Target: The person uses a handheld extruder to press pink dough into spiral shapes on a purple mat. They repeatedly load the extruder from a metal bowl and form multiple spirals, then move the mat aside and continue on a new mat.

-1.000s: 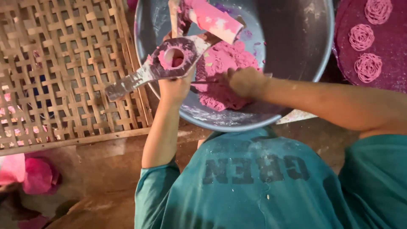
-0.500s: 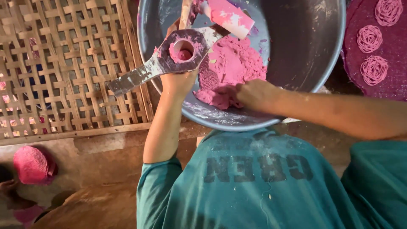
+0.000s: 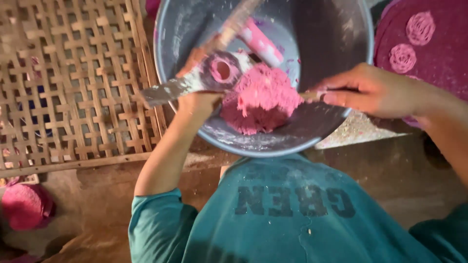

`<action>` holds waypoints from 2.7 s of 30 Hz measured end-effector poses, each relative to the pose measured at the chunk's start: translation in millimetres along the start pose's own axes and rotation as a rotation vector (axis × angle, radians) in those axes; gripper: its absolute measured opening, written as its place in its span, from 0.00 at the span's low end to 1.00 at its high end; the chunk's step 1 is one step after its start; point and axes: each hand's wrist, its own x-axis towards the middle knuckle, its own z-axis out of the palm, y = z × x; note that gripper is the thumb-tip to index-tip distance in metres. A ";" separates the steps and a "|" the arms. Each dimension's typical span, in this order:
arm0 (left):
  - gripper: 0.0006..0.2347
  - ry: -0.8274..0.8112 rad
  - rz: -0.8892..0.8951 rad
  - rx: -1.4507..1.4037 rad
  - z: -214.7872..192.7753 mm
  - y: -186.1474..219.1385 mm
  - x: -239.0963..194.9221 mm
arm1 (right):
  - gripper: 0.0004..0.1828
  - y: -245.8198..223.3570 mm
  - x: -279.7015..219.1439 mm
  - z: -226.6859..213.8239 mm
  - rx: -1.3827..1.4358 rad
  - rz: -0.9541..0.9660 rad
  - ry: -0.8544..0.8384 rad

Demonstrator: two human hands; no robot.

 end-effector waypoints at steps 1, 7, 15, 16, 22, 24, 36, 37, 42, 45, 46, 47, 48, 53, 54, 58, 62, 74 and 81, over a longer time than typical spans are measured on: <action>0.31 -0.029 0.005 -0.109 3.7 5.7 -0.4 | 0.19 -4.5 4.5 -8.2 0.074 0.061 -0.034; 0.29 -0.090 0.357 0.253 30.2 17.9 5.4 | 0.18 -55.2 25.2 -17.2 -0.889 0.183 0.073; 0.27 -0.436 -0.293 -0.099 29.5 12.9 0.2 | 0.25 -109.0 15.5 -0.2 -1.116 -0.223 0.219; 0.26 -0.451 -0.341 -0.111 23.8 11.4 -0.9 | 0.16 -108.2 -4.5 -11.7 -1.130 -0.049 0.205; 0.22 -0.294 0.029 0.096 11.2 9.3 17.6 | 0.12 -105.9 -4.4 -7.3 -1.174 -0.200 0.406; 0.22 -0.290 0.032 0.099 24.1 9.2 18.5 | 0.16 -111.5 26.1 13.7 -1.422 -0.175 0.363; 0.21 -0.147 -0.010 0.004 -14.2 -4.8 21.9 | 0.11 -113.7 -13.8 -13.8 -1.193 -0.052 0.535; 0.21 -0.160 0.033 0.035 -12.2 -1.3 21.4 | 0.13 -107.3 -13.7 -12.8 -1.238 -0.106 0.536; 0.21 -0.263 0.054 0.134 11.2 13.1 25.4 | 0.09 -114.0 15.6 4.3 -1.455 -0.264 0.458; 0.20 -0.331 0.027 0.074 22.2 22.8 27.6 | 0.08 -130.9 42.5 21.6 -1.378 -0.339 0.376; 0.20 -0.347 0.007 0.050 20.3 24.1 26.5 | 0.10 -134.1 44.0 21.0 -1.336 -0.401 0.419; 0.20 -0.344 -0.018 0.043 17.4 25.3 25.8 | 0.11 -135.8 42.0 18.2 -1.299 -0.465 0.463; 0.20 -0.333 -0.050 0.061 11.2 24.1 27.1 | 0.12 -136.5 35.7 11.8 -1.276 -0.356 0.364; 0.29 -0.279 -0.165 0.267 -12.9 17.1 30.8 | 0.16 -138.5 -10.2 -15.4 -1.155 -0.096 0.355; 0.30 -0.269 -0.124 0.268 -10.9 17.4 32.6 | 0.16 -140.3 -12.5 -13.8 -1.162 -0.099 0.376; 0.25 -0.273 0.065 0.282 7.7 21.7 29.9 | 0.14 -140.5 32.1 22.9 -1.491 -0.226 0.425; 0.23 -0.262 -0.234 0.241 -1.7 10.8 32.9 | 0.11 -108.0 21.4 18.5 -1.120 -0.172 0.495; 0.25 0.335 0.018 0.198 17.9 -55.1 47.3 | 0.21 0.1 116.3 120.9 0.380 -0.335 0.588; 0.17 0.288 -0.346 -0.064 -13.9 -83.7 38.3 | 0.23 46.2 103.5 110.6 0.511 -0.145 0.190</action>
